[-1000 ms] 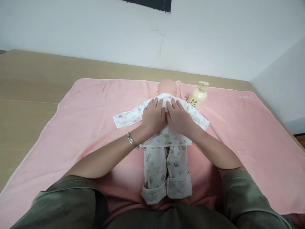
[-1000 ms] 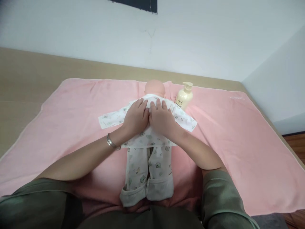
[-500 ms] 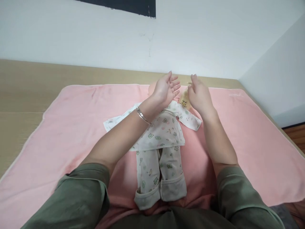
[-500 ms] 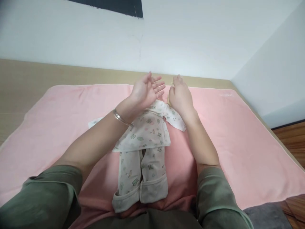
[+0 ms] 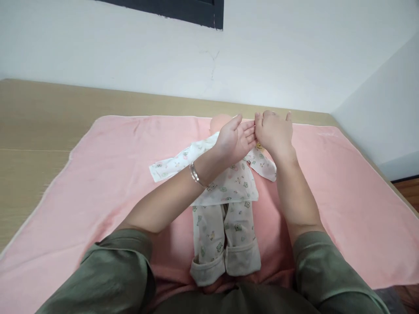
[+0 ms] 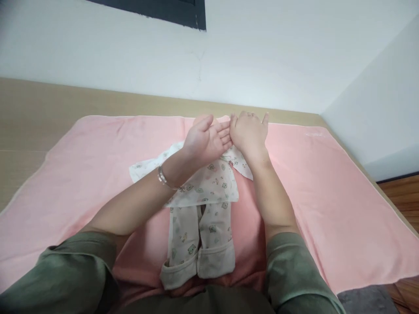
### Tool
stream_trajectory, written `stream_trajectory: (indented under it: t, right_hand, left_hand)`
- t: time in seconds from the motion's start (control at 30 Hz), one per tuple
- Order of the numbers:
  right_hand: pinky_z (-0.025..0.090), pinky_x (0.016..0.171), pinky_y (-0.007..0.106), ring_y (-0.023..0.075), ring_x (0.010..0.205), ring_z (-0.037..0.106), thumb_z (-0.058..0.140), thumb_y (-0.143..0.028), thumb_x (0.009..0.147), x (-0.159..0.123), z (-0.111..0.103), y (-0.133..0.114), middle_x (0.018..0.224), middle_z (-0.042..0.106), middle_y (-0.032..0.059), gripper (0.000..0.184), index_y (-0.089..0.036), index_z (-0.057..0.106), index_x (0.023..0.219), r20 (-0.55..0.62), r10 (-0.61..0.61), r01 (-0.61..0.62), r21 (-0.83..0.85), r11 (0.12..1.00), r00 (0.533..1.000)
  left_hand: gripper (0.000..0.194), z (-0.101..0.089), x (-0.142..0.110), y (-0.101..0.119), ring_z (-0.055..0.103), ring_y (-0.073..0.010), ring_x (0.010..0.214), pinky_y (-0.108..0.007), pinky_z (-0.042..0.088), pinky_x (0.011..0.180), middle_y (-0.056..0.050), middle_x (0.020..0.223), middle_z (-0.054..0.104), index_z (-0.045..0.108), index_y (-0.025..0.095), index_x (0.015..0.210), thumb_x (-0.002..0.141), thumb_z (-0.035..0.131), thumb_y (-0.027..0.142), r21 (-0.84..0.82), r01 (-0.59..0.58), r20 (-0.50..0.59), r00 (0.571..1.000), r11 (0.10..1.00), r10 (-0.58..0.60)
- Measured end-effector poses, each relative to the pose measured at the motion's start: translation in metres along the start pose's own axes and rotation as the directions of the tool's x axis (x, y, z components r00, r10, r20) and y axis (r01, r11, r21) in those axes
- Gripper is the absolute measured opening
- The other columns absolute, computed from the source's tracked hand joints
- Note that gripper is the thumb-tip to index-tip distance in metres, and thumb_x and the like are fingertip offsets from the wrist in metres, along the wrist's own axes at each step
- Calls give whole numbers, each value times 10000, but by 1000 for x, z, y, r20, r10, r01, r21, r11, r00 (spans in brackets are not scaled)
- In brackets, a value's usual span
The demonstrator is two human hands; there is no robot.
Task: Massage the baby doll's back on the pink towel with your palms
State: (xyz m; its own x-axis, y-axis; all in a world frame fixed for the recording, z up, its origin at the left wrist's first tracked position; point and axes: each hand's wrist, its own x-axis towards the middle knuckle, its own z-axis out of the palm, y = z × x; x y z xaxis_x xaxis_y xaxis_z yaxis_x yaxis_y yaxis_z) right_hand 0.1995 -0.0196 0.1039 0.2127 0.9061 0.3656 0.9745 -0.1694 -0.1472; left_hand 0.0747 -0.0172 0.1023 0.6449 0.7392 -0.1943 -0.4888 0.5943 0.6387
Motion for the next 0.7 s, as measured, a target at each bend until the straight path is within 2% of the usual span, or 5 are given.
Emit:
stream_trajectory:
  t: [0.23,0.37,0.47,0.6,0.7]
  right_hand:
    - [146,1188,681,367,1473,331,164,-395,1029,-14,-8,-11,1492,470,247,593,-45,551,1311,60,-6,4,43,999,998]
    - [120,1242,610,284,1553,130,111,-361,1017,-56,-22,-51,1619,307,140,580,-135,392,1472,-44,-255,259,155,953,966]
    - [96,1285,517,237,1564,3,68,-334,997,-97,-30,-77,1649,220,143,616,-81,288,1514,-195,-353,392,219,894,915]
    - [116,1292,532,275,1546,-105,286,-541,928,-136,-28,-88,1597,348,45,690,-223,291,1541,-103,-461,471,248,846,881]
    - [158,1268,620,347,1545,-54,476,-675,818,-149,-9,-100,1546,426,5,751,-329,407,1481,19,-494,465,308,830,869]
  left_hand:
    - [541,-8,-60,7,477,-238,1400,-365,313,1222,-152,1416,580,508,93,1407,985,370,402,93,1,-109,994,996,9]
    - [418,3,-80,12,526,-227,1357,-386,369,1204,-84,1264,692,592,141,1321,1005,345,259,57,-110,-25,993,992,112]
    - [515,9,-91,20,492,-241,1389,-428,390,1197,-56,1241,702,594,194,1324,1057,198,389,21,-155,40,987,988,154]
    - [624,10,-103,25,364,-254,1469,-492,358,1210,-15,1398,606,454,284,1454,1045,31,493,56,-165,163,975,985,154]
    - [535,11,-111,17,303,-269,1490,-548,332,1208,30,1498,511,360,348,1499,1063,61,433,18,-145,100,985,989,143]
